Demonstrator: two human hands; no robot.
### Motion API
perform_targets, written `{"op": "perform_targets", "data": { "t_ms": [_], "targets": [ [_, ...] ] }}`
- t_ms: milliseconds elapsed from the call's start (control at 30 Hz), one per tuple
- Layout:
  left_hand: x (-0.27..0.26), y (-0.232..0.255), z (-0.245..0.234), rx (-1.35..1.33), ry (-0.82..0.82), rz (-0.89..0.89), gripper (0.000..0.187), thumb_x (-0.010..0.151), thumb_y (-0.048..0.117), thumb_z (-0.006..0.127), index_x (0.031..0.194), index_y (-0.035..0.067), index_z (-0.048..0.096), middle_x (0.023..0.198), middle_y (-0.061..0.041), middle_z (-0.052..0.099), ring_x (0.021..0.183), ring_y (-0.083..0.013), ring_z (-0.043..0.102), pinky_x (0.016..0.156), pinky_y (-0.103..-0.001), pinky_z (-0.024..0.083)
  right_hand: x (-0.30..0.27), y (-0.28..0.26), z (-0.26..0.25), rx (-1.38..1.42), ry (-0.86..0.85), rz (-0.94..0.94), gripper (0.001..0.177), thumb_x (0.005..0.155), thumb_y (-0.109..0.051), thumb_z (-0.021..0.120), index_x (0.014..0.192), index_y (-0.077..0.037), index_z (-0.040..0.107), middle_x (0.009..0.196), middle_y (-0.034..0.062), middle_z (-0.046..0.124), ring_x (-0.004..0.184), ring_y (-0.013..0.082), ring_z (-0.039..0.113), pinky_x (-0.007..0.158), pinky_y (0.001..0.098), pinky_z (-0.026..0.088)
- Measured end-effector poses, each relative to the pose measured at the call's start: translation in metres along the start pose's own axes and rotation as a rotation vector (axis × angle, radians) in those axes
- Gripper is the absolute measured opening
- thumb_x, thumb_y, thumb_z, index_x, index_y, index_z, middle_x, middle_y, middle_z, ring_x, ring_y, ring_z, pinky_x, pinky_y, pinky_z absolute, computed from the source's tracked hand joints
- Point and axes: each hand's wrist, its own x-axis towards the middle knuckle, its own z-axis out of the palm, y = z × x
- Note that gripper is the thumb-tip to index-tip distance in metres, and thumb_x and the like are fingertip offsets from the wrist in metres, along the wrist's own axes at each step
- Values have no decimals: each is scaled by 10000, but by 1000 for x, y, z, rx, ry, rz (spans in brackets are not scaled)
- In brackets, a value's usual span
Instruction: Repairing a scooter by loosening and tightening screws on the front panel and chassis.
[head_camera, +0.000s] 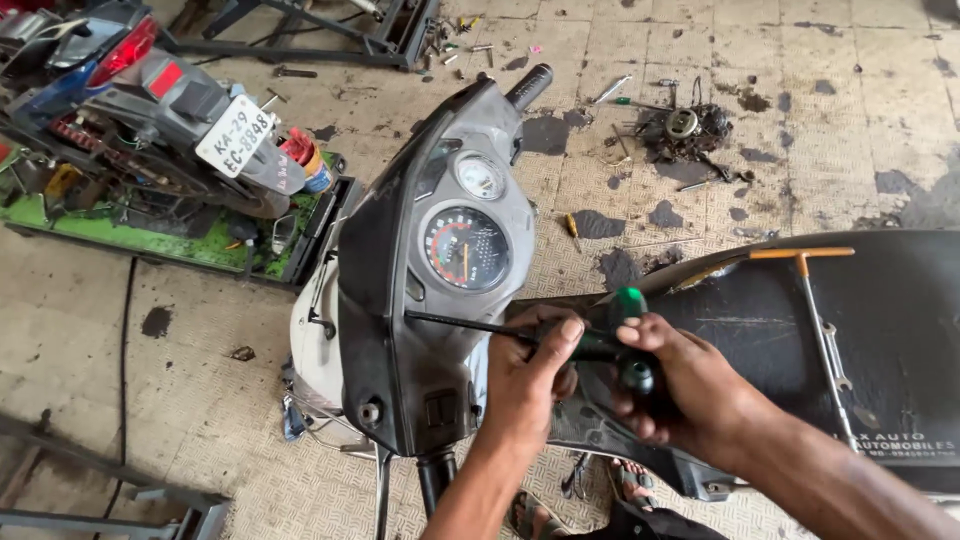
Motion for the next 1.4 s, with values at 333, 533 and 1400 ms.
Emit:
{"op": "perform_targets", "data": {
  "t_ms": [333, 533, 1400],
  "targets": [
    [2, -7, -8, -40, 20, -32, 264, 872, 234, 838, 890, 18, 687, 661, 34, 519, 485, -59, 376, 436, -264, 303, -42, -23, 17, -1074, 157, -500, 278, 935, -376, 633, 1113, -166, 670, 919, 95, 742, 692, 161, 704, 555, 282, 583],
    [2, 0, -4, 6, -8, -31, 245, 850, 229, 827, 946, 19, 744, 677, 30, 571, 486, -59, 392, 443, -255, 303, 7, 8, -16, 101, -71, -38, 512, 1028, -480, 625, 1338, -73, 595, 1147, 274, 683, 701, 286, 693, 455, 437, 572],
    [2, -1, -1, 13, 33, -30, 287, 821, 306, 857, 808, 76, 685, 652, 51, 564, 509, -42, 411, 466, -246, 307, 9, 4, -38, -924, 82, -634, 528, 947, -560, 627, 1366, -240, 614, 1118, 89, 692, 801, 166, 684, 655, 378, 585]
  ]
}}
